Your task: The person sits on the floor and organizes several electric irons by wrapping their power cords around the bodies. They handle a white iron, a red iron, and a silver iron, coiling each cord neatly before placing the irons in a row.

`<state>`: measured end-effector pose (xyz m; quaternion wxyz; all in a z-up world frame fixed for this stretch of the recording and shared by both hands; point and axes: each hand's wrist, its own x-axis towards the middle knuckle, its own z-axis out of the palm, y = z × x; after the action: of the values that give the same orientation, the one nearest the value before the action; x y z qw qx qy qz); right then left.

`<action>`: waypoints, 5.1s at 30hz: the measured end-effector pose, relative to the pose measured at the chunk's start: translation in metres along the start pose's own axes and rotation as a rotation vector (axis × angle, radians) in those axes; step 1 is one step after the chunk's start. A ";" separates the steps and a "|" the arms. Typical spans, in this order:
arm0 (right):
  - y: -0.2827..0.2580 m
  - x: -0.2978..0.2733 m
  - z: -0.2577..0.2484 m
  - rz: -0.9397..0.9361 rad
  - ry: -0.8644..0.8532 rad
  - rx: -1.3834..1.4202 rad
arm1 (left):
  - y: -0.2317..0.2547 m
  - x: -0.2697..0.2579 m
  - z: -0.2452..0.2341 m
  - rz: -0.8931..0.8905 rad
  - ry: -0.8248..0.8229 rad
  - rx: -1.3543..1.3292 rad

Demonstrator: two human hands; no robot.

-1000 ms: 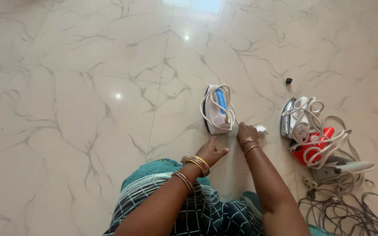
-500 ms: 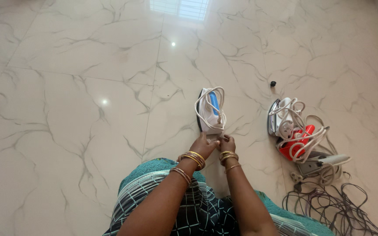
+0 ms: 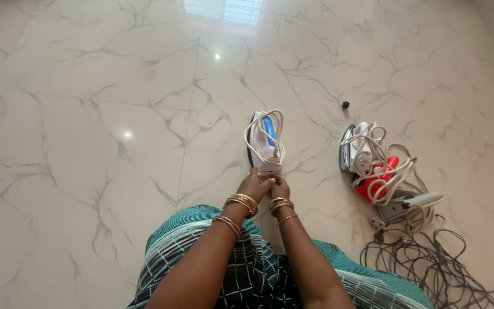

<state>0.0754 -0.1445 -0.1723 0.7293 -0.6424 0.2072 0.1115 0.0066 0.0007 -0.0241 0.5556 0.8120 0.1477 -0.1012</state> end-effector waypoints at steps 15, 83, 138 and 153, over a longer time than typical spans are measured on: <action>-0.114 0.074 -0.151 -0.863 0.524 -0.752 | 0.009 -0.017 -0.012 0.005 -0.089 -0.052; -0.001 -0.147 -0.131 -0.296 -0.797 -1.608 | -0.036 0.011 0.057 0.107 -0.202 0.537; -0.202 -0.220 -0.305 -0.771 0.511 0.299 | 0.006 -0.111 0.082 0.441 -0.167 0.702; -0.214 -0.242 -0.262 -0.769 0.078 0.567 | -0.033 -0.046 0.113 0.013 0.041 0.231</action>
<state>-0.0900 -0.4096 0.1034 0.8558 -0.4521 0.0037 -0.2514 -0.0484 -0.0991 -0.0789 0.4559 0.8734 0.1413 -0.0973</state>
